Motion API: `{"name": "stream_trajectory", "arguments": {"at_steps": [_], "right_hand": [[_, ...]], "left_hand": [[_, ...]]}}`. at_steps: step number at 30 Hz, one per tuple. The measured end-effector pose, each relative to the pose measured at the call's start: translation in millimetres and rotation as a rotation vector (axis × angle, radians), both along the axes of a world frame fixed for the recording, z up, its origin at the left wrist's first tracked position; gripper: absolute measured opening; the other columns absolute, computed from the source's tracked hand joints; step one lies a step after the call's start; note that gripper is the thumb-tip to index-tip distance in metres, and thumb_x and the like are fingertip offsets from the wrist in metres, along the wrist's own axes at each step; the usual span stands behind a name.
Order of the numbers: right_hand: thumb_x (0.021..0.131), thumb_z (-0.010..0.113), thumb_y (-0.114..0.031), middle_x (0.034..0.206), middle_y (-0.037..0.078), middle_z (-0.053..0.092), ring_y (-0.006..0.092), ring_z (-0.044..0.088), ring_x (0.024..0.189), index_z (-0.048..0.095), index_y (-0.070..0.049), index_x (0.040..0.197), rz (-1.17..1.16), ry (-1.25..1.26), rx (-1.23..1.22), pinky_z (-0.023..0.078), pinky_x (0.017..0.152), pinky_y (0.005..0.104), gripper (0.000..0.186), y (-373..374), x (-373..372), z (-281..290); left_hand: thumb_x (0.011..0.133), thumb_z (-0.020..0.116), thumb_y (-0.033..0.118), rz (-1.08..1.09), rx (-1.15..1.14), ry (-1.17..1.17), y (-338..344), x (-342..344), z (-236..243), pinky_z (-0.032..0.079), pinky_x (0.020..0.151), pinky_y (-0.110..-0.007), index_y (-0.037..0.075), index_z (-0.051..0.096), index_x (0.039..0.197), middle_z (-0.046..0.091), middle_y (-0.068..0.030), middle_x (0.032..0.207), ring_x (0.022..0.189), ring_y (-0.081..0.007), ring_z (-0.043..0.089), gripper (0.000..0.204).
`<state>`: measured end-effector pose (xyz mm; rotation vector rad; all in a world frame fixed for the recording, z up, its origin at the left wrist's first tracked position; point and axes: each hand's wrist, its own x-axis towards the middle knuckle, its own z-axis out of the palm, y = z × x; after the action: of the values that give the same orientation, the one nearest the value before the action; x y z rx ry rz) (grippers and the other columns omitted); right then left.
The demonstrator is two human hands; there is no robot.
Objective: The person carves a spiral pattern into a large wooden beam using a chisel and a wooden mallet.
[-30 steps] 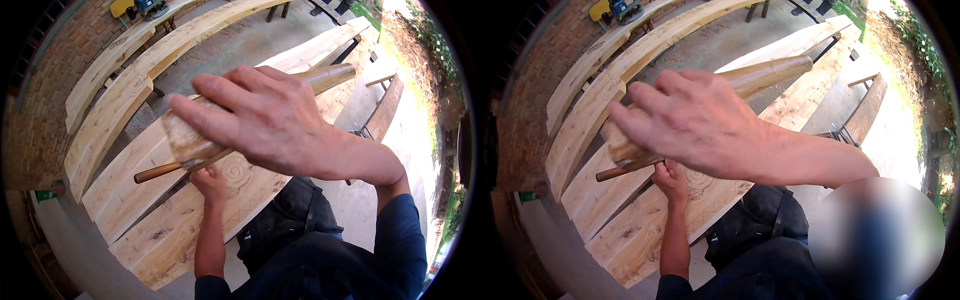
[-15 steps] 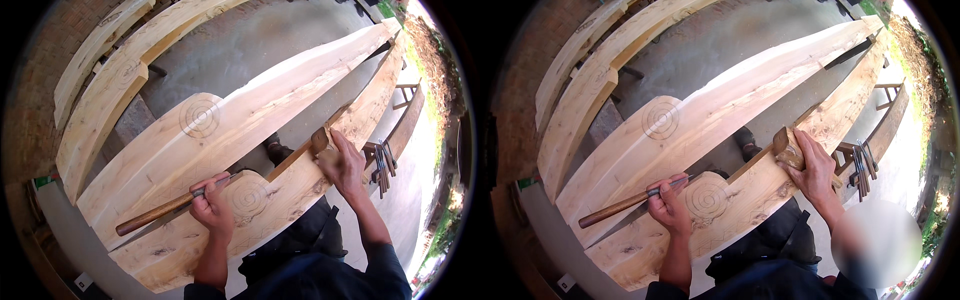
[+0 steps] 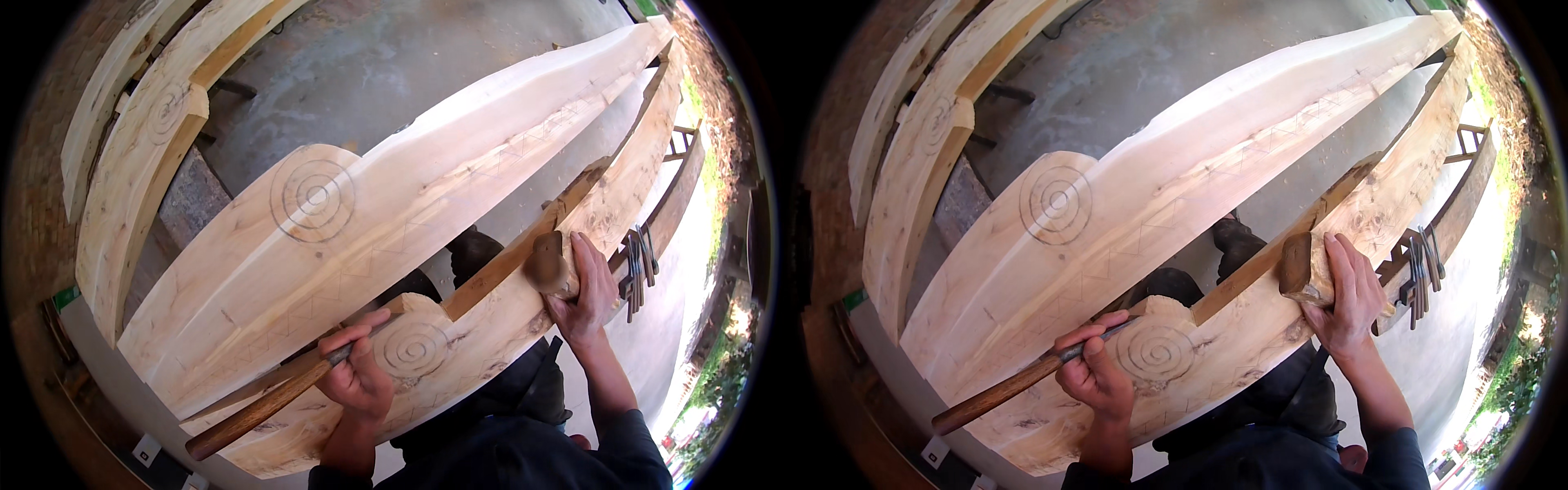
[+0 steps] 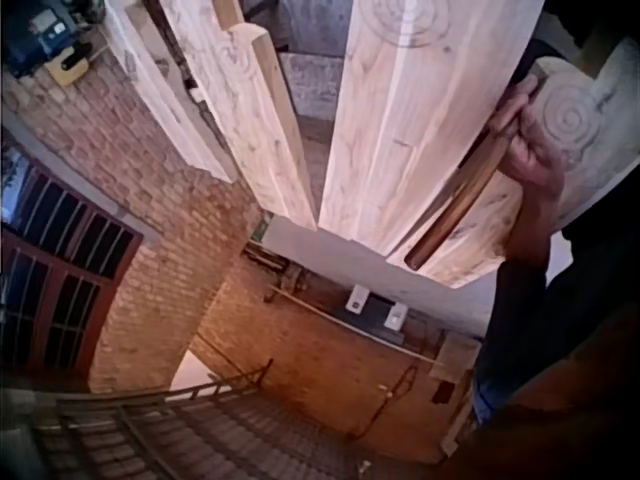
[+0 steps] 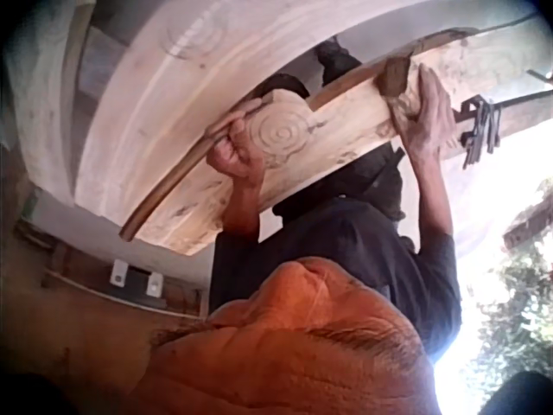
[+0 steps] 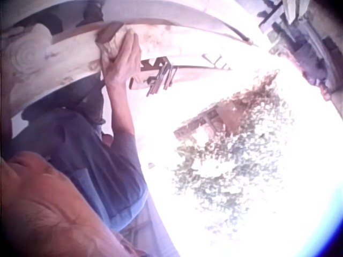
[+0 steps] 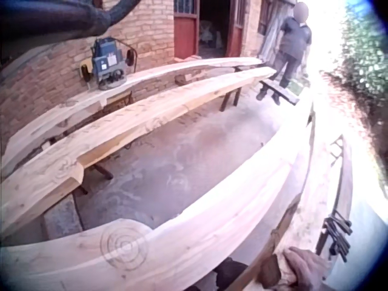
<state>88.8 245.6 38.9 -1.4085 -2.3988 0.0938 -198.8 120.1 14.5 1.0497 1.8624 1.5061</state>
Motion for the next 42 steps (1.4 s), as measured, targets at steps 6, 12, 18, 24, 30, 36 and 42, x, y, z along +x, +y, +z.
{"name": "stream_trajectory", "arguments": {"at_steps": [6,12,18,24,30,36,42], "right_hand": [[0.071,0.089,-0.024,0.129,0.025,0.070,0.0410,0.071,0.110,0.062,0.004,0.139,-0.015,0.000,0.022,0.057,0.093,0.0446,0.078,-1.7,-1.4,4.9],[0.064,0.089,-0.016,0.130,0.021,0.069,0.0379,0.071,0.111,0.062,-0.002,0.142,-0.009,-0.005,0.025,0.057,0.093,0.0425,0.084,-3.7,-1.6,8.6],[0.060,0.086,-0.010,0.128,0.013,0.069,0.0319,0.070,0.103,0.061,-0.008,0.145,0.133,0.039,-0.023,0.058,0.087,0.0408,0.088,12.5,-26.3,39.3],[0.073,0.079,-0.020,0.112,0.010,0.071,0.0276,0.071,0.091,0.069,-0.011,0.130,0.526,0.320,0.300,0.058,0.074,0.0364,0.059,32.9,-136.9,133.8],[0.081,0.072,-0.024,0.087,0.003,0.066,0.0195,0.066,0.080,0.070,-0.010,0.107,0.787,0.294,0.516,0.051,0.063,0.0319,0.030,9.2,-195.0,194.7],[0.083,0.073,-0.023,0.080,0.001,0.059,0.0193,0.063,0.079,0.069,-0.007,0.107,0.795,0.284,0.540,0.046,0.063,0.0307,0.028,16.4,-186.5,201.0],[0.082,0.073,-0.020,0.088,0.003,0.059,0.0184,0.061,0.079,0.067,-0.010,0.113,0.733,0.207,0.603,0.049,0.064,0.0313,0.034,23.1,-166.5,172.9]], "left_hand": [[0.114,0.052,0.016,-0.042,0.006,0.016,5.1,1.9,4.2,0.059,0.089,-0.036,-0.005,0.056,0.108,0.078,-0.0258,0.098,0.089,-0.0243,0.075,0.022],[0.113,0.054,0.014,-0.044,0.007,0.101,5.5,5.7,9.8,0.059,0.085,-0.034,-0.004,0.059,0.105,0.079,-0.0211,0.097,0.087,-0.0208,0.074,0.020],[0.111,0.056,0.011,-0.071,0.061,0.428,8.9,7.4,9.9,0.058,0.076,-0.034,-0.001,0.062,0.103,0.080,-0.0134,0.094,0.078,-0.0245,0.073,0.016],[0.107,0.062,0.011,-0.084,0.025,0.689,-0.6,-1.1,-2.5,0.055,0.069,-0.039,-0.002,0.062,0.095,0.074,-0.0116,0.081,0.071,-0.0331,0.069,0.017],[0.106,0.062,0.011,-0.162,0.037,0.799,-16.3,-7.9,-11.2,0.055,0.071,-0.040,-0.001,0.064,0.098,0.074,-0.0126,0.084,0.074,-0.0345,0.070,0.015],[0.106,0.062,0.012,-0.192,0.074,0.808,-17.1,-1.8,-14.1,0.056,0.072,-0.042,0.000,0.067,0.101,0.075,-0.0135,0.088,0.077,-0.0359,0.070,0.014],[0.106,0.062,0.013,-0.170,0.104,0.765,4.4,7.0,-5.8,0.056,0.073,-0.043,0.001,0.069,0.103,0.075,-0.0145,0.091,0.080,-0.0373,0.071,0.014]]}}
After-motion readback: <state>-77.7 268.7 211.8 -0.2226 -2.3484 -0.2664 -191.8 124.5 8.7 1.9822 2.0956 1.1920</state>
